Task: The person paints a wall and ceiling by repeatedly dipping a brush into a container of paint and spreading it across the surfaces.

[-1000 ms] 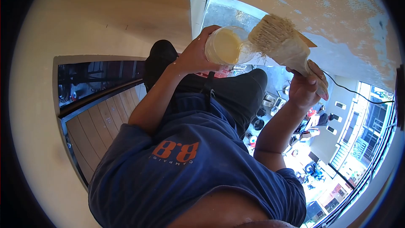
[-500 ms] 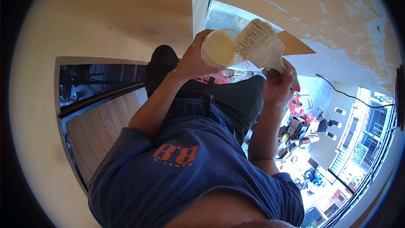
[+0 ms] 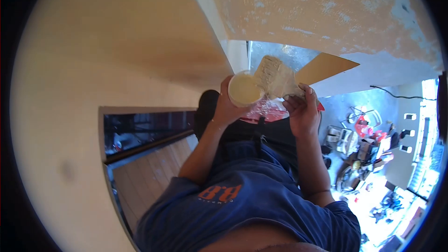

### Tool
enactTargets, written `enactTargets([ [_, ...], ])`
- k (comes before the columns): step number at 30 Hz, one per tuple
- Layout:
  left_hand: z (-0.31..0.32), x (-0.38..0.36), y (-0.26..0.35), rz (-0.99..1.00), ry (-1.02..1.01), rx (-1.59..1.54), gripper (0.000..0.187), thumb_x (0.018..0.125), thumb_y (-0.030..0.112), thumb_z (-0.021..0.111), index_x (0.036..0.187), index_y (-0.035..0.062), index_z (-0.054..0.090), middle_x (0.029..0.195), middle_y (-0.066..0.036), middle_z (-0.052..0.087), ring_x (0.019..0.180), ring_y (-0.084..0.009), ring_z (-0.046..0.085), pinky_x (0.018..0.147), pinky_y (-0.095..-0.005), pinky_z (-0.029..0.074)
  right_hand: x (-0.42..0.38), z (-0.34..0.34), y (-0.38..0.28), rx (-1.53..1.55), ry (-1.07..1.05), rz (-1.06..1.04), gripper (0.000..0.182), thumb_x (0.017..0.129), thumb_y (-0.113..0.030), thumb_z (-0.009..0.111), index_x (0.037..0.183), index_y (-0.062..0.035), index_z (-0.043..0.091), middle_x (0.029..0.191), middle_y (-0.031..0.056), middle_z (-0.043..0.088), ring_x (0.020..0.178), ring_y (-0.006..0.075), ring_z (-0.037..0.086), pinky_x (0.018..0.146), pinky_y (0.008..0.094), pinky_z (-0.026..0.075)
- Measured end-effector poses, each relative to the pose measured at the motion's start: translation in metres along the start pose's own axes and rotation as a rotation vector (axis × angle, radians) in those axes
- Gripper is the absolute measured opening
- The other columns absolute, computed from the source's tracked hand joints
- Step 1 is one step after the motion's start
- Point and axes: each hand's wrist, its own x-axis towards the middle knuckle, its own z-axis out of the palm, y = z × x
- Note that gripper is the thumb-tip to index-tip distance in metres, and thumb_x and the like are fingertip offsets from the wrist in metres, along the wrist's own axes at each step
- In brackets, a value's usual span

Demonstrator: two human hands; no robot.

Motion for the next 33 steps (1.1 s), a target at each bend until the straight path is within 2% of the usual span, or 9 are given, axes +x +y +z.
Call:
enactTargets([
  [3,-0.004,-0.002,-0.002,0.021,-0.007,0.008,0.089,0.060,0.020,0.084,0.127,0.0005,0.028,0.117,-0.016,0.050,0.109,-0.0243,0.053,0.091,-0.0355,0.044,0.001,0.007,0.006,-0.051,0.039,0.103,0.025,0.091,-0.022,0.051,0.106,-0.0012,0.053,0.089,0.0133,0.063,0.077,0.0238,0.066,0.069,0.0373,0.056],
  [7,-0.012,-0.005,-0.010,-0.039,-0.061,-0.025,0.088,0.062,0.018,0.083,0.128,0.0004,0.027,0.119,-0.016,0.049,0.110,-0.0236,0.052,0.092,-0.0359,0.044,-0.001,0.012,0.012,0.041,0.002,0.089,0.024,0.091,-0.018,0.052,0.105,0.0004,0.053,0.089,0.0136,0.062,0.076,0.0245,0.066,0.070,0.0368,0.057],
  [13,-0.019,-0.005,-0.014,-0.051,-0.107,0.012,0.090,0.061,0.016,0.083,0.129,-0.0004,0.025,0.122,-0.016,0.046,0.114,-0.0237,0.049,0.095,-0.0364,0.042,-0.002,0.015,0.020,-0.054,-0.090,0.012,0.021,0.089,-0.011,0.055,0.102,0.0052,0.056,0.091,0.0158,0.062,0.078,0.0238,0.066,0.072,0.0343,0.056],
  [15,-0.018,-0.006,-0.010,-0.037,-0.055,-0.003,0.078,0.061,0.006,0.079,0.126,-0.0001,0.036,0.118,-0.012,0.053,0.108,-0.0202,0.054,0.092,-0.0339,0.045,-0.002,0.011,0.021,-0.284,-0.134,-0.020,0.022,0.088,-0.011,0.056,0.102,0.0067,0.058,0.094,0.0157,0.062,0.080,0.0223,0.065,0.074,0.0322,0.055],
  [18,-0.016,-0.004,-0.005,-0.063,-0.049,-0.117,0.077,0.062,0.006,0.079,0.126,-0.0001,0.037,0.117,-0.012,0.054,0.107,-0.0201,0.055,0.092,-0.0338,0.045,-0.006,0.010,0.019,-0.321,-0.202,-0.125,0.022,0.088,-0.011,0.057,0.101,0.0073,0.059,0.094,0.0153,0.062,0.082,0.0219,0.065,0.075,0.0314,0.055],
  [22,-0.021,-0.006,-0.010,-0.036,-0.033,-0.046,0.076,0.062,0.007,0.079,0.125,-0.0001,0.038,0.116,-0.011,0.055,0.107,-0.0199,0.055,0.091,-0.0336,0.046,-0.005,0.010,0.021,-0.478,-0.197,-0.148,0.022,0.088,-0.010,0.057,0.102,0.0073,0.058,0.095,0.0152,0.062,0.082,0.0232,0.065,0.076,0.0323,0.055],
  [24,-0.024,-0.007,-0.012,-0.136,-0.085,-0.036,0.091,0.061,0.018,0.083,0.128,-0.0020,0.024,0.122,-0.017,0.045,0.114,-0.0244,0.048,0.095,-0.0368,0.041,-0.004,0.011,0.022,-0.281,-0.166,-0.081,0.022,0.089,-0.010,0.057,0.103,0.0070,0.057,0.096,0.0157,0.062,0.082,0.0241,0.065,0.076,0.0337,0.055],
  [31,-0.028,-0.008,-0.021,-0.126,-0.054,0.036,0.092,0.060,0.018,0.083,0.127,-0.0021,0.025,0.122,-0.017,0.045,0.115,-0.0244,0.047,0.095,-0.0375,0.041,0.002,0.011,0.027,-0.116,-0.175,-0.019,0.023,0.090,-0.010,0.055,0.107,0.0051,0.054,0.098,0.0165,0.060,0.084,0.0250,0.065,0.076,0.0355,0.056],
  [33,-0.026,-0.006,-0.018,-0.151,-0.055,-0.042,0.091,0.060,0.019,0.083,0.127,-0.0020,0.025,0.122,-0.017,0.045,0.115,-0.0247,0.048,0.096,-0.0375,0.041,0.004,0.016,0.025,-0.006,-0.160,0.106,0.021,0.089,-0.008,0.052,0.107,0.0025,0.050,0.097,0.0153,0.059,0.084,0.0255,0.065,0.075,0.0350,0.056],
])
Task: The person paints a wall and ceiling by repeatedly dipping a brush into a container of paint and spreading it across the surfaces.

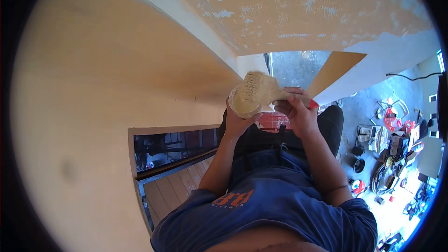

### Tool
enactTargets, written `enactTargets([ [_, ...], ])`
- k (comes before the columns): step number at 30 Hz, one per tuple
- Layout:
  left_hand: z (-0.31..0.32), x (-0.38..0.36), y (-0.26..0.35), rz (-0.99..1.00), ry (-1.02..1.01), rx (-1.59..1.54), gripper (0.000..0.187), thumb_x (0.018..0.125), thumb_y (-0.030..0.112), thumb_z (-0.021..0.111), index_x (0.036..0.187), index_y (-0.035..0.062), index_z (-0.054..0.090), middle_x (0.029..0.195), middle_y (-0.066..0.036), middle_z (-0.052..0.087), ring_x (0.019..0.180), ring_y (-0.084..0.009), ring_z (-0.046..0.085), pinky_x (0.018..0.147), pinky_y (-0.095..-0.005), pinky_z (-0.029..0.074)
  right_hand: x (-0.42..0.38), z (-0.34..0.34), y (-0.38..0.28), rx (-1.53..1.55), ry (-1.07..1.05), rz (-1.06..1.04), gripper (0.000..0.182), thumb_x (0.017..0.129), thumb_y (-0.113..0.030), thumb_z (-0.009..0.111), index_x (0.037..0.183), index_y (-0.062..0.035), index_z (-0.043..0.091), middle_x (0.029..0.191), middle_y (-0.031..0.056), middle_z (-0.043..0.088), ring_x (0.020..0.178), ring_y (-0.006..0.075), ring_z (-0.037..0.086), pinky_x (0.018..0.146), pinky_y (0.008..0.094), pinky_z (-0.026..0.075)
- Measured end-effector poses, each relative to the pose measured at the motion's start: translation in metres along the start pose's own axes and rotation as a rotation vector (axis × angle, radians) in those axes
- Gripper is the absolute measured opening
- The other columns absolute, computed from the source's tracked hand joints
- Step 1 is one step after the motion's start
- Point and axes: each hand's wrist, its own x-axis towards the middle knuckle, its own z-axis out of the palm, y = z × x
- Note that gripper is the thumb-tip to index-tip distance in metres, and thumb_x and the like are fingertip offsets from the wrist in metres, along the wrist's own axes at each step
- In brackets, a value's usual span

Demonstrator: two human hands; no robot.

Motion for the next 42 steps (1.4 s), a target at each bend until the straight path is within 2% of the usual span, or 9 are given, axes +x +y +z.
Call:
enactTargets([
  [3,-0.001,0.001,-0.004,-0.035,-0.017,-0.073,0.092,0.060,0.019,0.083,0.128,-0.0020,0.024,0.124,-0.017,0.044,0.116,-0.0246,0.047,0.096,-0.0373,0.040,0.005,-0.003,0.003,0.107,0.021,0.072,0.019,0.089,-0.008,0.049,0.105,-0.0006,0.048,0.096,0.0139,0.059,0.084,0.0255,0.065,0.074,0.0345,0.056],
  [8,0.001,0.005,0.011,0.052,-0.028,-0.070,0.087,0.060,0.016,0.083,0.127,-0.0019,0.030,0.121,-0.015,0.049,0.113,-0.0220,0.050,0.096,-0.0359,0.040,0.014,0.018,-0.001,0.247,0.020,0.103,0.018,0.089,-0.013,0.048,0.104,-0.0047,0.049,0.094,0.0115,0.060,0.082,0.0232,0.065,0.074,0.0337,0.056],
  [11,0.003,0.003,0.022,0.064,-0.036,-0.091,0.082,0.061,0.014,0.082,0.126,-0.0012,0.035,0.118,-0.012,0.052,0.110,-0.0205,0.052,0.095,-0.0349,0.041,0.022,0.046,-0.014,0.333,-0.048,0.078,0.020,0.089,-0.017,0.050,0.106,-0.0062,0.050,0.093,0.0113,0.061,0.083,0.0228,0.065,0.073,0.0334,0.056],
  [15,0.003,0.000,0.034,0.063,-0.001,-0.083,0.073,0.063,0.016,0.082,0.123,0.0022,0.042,0.114,-0.008,0.054,0.106,-0.0179,0.053,0.091,-0.0321,0.044,0.036,0.095,-0.038,0.382,-0.178,0.036,0.031,0.090,-0.025,0.051,0.115,-0.0081,0.052,0.094,0.0120,0.064,0.085,0.0224,0.065,0.072,0.0321,0.056],
  [18,0.001,0.001,0.049,0.060,-0.015,-0.082,0.074,0.064,0.014,0.081,0.124,0.0024,0.041,0.116,-0.008,0.054,0.107,-0.0187,0.053,0.092,-0.0328,0.044,0.043,0.139,-0.061,0.409,-0.318,0.033,0.034,0.090,-0.024,0.050,0.119,-0.0090,0.043,0.098,0.0131,0.062,0.086,0.0215,0.064,0.071,0.0319,0.054],
  [25,-0.004,-0.003,0.067,0.049,0.021,-0.125,0.075,0.064,0.013,0.082,0.126,0.0025,0.041,0.120,-0.008,0.052,0.112,-0.0196,0.051,0.095,-0.0341,0.042,0.059,0.198,-0.083,0.534,-0.475,0.051,0.036,0.090,-0.026,0.049,0.122,-0.0082,0.044,0.095,0.0106,0.062,0.086,0.0185,0.064,0.071,0.0285,0.054],
  [33,-0.002,-0.004,0.079,0.065,0.008,-0.107,0.072,0.064,0.012,0.082,0.124,0.0022,0.042,0.118,-0.010,0.053,0.113,-0.0205,0.050,0.097,-0.0349,0.040,0.071,0.236,-0.094,0.596,-0.452,0.042,0.028,0.089,-0.022,0.052,0.111,-0.0049,0.048,0.090,0.0093,0.061,0.085,0.0178,0.063,0.073,0.0269,0.055],
  [42,-0.001,-0.005,0.075,0.058,-0.020,-0.087,0.076,0.063,0.016,0.082,0.125,0.0024,0.042,0.122,-0.010,0.052,0.115,-0.0211,0.049,0.099,-0.0358,0.037,0.069,0.231,-0.081,0.556,-0.419,-0.002,0.025,0.088,-0.019,0.053,0.107,-0.0030,0.049,0.093,0.0108,0.058,0.085,0.0175,0.061,0.078,0.0276,0.055],
])
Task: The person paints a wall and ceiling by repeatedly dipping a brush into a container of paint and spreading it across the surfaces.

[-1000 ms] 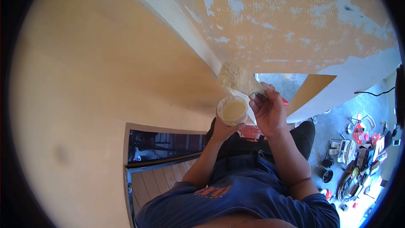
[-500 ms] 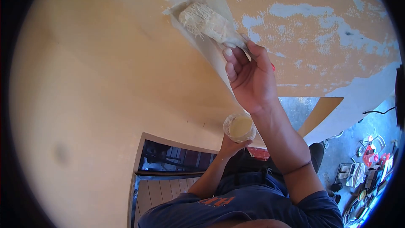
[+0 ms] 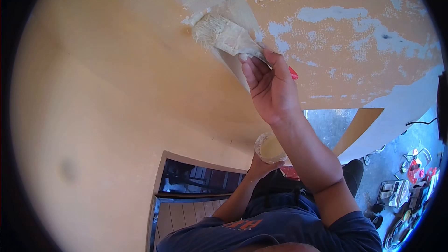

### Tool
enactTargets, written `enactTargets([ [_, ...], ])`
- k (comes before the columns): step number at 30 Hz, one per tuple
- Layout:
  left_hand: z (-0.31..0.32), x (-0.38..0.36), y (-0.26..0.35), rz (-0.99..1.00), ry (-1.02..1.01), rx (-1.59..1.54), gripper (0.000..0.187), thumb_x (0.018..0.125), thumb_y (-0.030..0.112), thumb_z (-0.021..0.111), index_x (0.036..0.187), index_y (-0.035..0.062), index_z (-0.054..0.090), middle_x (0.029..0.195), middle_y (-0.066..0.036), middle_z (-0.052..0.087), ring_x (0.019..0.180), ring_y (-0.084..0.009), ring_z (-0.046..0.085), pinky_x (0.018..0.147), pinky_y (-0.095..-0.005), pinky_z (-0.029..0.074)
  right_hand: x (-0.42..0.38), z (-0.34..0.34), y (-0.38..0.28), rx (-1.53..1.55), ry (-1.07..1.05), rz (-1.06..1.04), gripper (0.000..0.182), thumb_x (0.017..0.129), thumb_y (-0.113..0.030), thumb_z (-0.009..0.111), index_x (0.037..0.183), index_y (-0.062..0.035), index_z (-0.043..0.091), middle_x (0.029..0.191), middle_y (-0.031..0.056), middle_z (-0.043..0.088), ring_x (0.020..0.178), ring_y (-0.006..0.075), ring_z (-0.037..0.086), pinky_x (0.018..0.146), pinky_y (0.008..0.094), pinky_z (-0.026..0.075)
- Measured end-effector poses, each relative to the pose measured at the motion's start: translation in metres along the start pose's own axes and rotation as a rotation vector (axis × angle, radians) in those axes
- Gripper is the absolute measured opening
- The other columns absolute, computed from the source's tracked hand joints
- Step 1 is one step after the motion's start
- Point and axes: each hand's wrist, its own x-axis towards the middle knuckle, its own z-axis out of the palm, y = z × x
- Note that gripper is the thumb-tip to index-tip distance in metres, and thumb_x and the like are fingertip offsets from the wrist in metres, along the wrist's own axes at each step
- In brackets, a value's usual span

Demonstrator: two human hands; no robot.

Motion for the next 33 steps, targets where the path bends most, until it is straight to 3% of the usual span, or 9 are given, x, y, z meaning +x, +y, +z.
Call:
enactTargets([
  [14,-0.004,0.001,-0.003,0.029,-0.043,0.050,0.076,0.062,0.014,0.083,0.125,0.0027,0.041,0.119,-0.009,0.053,0.112,-0.0195,0.051,0.096,-0.0355,0.041,-0.009,-0.017,-0.006,-0.106,0.043,-0.035,0.025,0.090,-0.019,0.052,0.106,0.0005,0.051,0.096,0.0137,0.060,0.090,0.0200,0.063,0.082,0.0269,0.054],
  [19,0.002,-0.003,-0.003,0.019,-0.024,0.013,0.079,0.063,0.015,0.083,0.127,0.0023,0.039,0.121,-0.009,0.052,0.114,-0.0196,0.050,0.096,-0.0355,0.041,0.005,0.007,-0.009,-0.012,-0.061,-0.061,0.022,0.087,-0.017,0.054,0.101,-0.0005,0.052,0.092,0.0120,0.058,0.085,0.0196,0.060,0.078,0.0289,0.053],
  [24,-0.004,-0.006,-0.005,0.014,-0.015,0.060,0.079,0.063,0.014,0.083,0.128,0.0023,0.039,0.121,-0.008,0.051,0.114,-0.0194,0.049,0.097,-0.0354,0.040,-0.002,-0.013,-0.005,-0.071,0.023,-0.050,0.022,0.087,-0.017,0.054,0.101,0.0004,0.052,0.091,0.0129,0.057,0.085,0.0205,0.060,0.078,0.0297,0.054],
  [33,-0.012,-0.012,-0.016,-0.043,0.003,0.056,0.073,0.062,0.013,0.083,0.123,0.0033,0.044,0.116,-0.007,0.055,0.108,-0.0183,0.054,0.094,-0.0339,0.043,-0.051,-0.122,-0.008,-0.115,0.377,0.058,0.024,0.087,-0.016,0.054,0.104,0.0007,0.052,0.091,0.0127,0.058,0.086,0.0222,0.060,0.081,0.0318,0.053],
])
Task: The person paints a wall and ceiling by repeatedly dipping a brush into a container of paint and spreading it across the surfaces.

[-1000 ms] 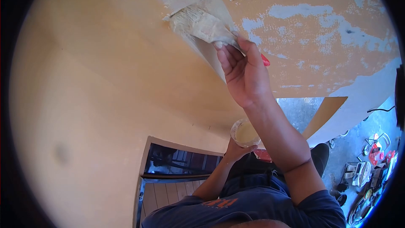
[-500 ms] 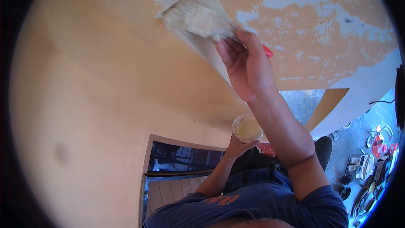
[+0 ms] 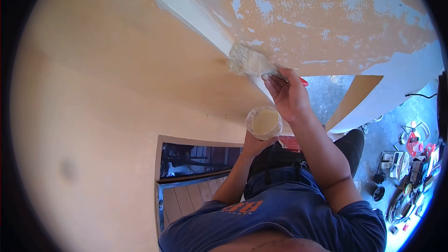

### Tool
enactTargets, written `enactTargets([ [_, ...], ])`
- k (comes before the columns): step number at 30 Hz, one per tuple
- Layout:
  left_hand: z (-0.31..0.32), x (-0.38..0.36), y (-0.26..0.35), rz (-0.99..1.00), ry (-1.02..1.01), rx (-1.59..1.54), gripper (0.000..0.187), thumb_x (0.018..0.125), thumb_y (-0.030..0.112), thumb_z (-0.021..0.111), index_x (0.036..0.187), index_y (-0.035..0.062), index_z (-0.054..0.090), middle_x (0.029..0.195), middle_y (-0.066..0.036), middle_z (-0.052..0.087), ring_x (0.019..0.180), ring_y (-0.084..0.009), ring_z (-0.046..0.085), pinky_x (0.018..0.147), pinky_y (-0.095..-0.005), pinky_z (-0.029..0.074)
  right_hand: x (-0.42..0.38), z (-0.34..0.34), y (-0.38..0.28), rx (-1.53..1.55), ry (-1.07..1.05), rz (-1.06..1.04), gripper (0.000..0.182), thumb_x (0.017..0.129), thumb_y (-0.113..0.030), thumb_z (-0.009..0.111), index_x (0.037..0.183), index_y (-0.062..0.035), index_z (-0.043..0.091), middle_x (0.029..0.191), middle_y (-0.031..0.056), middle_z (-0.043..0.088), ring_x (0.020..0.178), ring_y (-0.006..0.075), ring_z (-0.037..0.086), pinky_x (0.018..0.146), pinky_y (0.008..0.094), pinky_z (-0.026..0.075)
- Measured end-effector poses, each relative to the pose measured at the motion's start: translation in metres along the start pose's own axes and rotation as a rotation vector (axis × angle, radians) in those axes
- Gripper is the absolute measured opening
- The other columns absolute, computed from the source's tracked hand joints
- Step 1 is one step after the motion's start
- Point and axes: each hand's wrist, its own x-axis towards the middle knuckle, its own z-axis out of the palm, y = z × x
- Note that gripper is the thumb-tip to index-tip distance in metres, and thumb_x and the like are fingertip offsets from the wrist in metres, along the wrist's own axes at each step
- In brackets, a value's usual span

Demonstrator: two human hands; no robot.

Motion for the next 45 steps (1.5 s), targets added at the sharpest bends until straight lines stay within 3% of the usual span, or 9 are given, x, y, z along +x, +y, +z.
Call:
enactTargets([
  [9,0.002,-0.006,0.001,-0.053,-0.013,-0.048,0.073,0.060,0.012,0.084,0.122,0.0037,0.046,0.115,-0.007,0.055,0.107,-0.0181,0.054,0.093,-0.0333,0.043,0.000,0.023,-0.007,0.052,-0.107,-0.014,0.024,0.087,-0.017,0.054,0.103,0.0010,0.052,0.091,0.0135,0.059,0.087,0.0229,0.061,0.081,0.0316,0.053],
  [15,-0.006,-0.005,0.000,-0.039,0.002,-0.004,0.076,0.059,0.012,0.084,0.124,0.0035,0.044,0.116,-0.007,0.054,0.108,-0.0182,0.053,0.093,-0.0330,0.043,0.009,-0.026,0.007,0.010,0.050,0.064,0.022,0.090,-0.018,0.051,0.103,0.0001,0.051,0.095,0.0150,0.059,0.089,0.0225,0.063,0.081,0.0291,0.055],
  [17,-0.007,-0.007,-0.003,-0.064,-0.010,0.000,0.077,0.059,0.012,0.084,0.124,0.0035,0.043,0.117,-0.007,0.054,0.109,-0.0183,0.053,0.094,-0.0330,0.043,0.002,-0.039,0.004,-0.026,0.106,0.063,0.022,0.088,-0.017,0.053,0.101,0.0000,0.052,0.093,0.0143,0.059,0.088,0.0238,0.062,0.081,0.0320,0.054],
  [21,-0.003,-0.006,-0.002,-0.066,-0.027,-0.017,0.077,0.059,0.012,0.084,0.124,0.0037,0.043,0.118,-0.007,0.053,0.109,-0.0183,0.053,0.094,-0.0331,0.043,-0.014,-0.038,-0.009,-0.036,0.088,0.010,0.020,0.088,-0.016,0.052,0.102,-0.0014,0.052,0.095,0.0135,0.059,0.088,0.0243,0.062,0.080,0.0326,0.054],
  [28,0.001,-0.009,0.005,-0.064,-0.043,-0.025,0.076,0.059,0.012,0.084,0.124,0.0042,0.044,0.117,-0.007,0.054,0.109,-0.0186,0.052,0.094,-0.0335,0.042,-0.024,0.015,-0.027,-0.116,-0.242,-0.386,0.019,0.086,-0.007,0.057,0.104,-0.0003,0.053,0.095,0.0133,0.060,0.089,0.0223,0.063,0.079,0.0348,0.054],
  [36,-0.002,-0.013,-0.001,-0.021,-0.042,0.012,0.075,0.060,0.012,0.084,0.123,0.0043,0.045,0.117,-0.008,0.054,0.110,-0.0192,0.052,0.095,-0.0346,0.041,0.015,0.053,-0.035,-0.744,-0.534,-0.973,0.016,0.081,0.008,0.061,0.096,0.0033,0.062,0.105,0.0112,0.065,0.095,0.0166,0.061,0.082,0.0268,0.049],
  [39,-0.002,-0.012,0.000,-0.004,-0.037,0.016,0.075,0.059,0.012,0.084,0.123,0.0042,0.045,0.117,-0.008,0.055,0.111,-0.0193,0.051,0.096,-0.0345,0.040,0.024,0.043,-0.030,-0.728,-0.504,-0.821,0.015,0.081,0.007,0.062,0.095,0.0023,0.063,0.104,0.0099,0.065,0.093,0.0129,0.060,0.082,0.0252,0.048],
  [43,-0.002,-0.009,0.002,-0.030,-0.029,0.052,0.076,0.057,0.012,0.084,0.122,0.0041,0.046,0.117,-0.008,0.055,0.111,-0.0196,0.052,0.096,-0.0347,0.041,0.025,0.011,-0.019,-0.784,-0.457,-0.792,0.017,0.080,0.007,0.063,0.095,0.0013,0.063,0.103,0.0107,0.066,0.093,0.0122,0.060,0.081,0.0251,0.048],
  [45,-0.002,-0.010,0.001,-0.051,-0.028,0.037,0.076,0.057,0.012,0.084,0.122,0.0041,0.046,0.117,-0.008,0.055,0.111,-0.0196,0.052,0.096,-0.0348,0.041,0.028,-0.011,-0.016,-0.819,-0.541,-0.844,0.018,0.082,0.007,0.060,0.099,0.0018,0.062,0.103,0.0129,0.064,0.092,0.0197,0.063,0.081,0.0283,0.052],
])
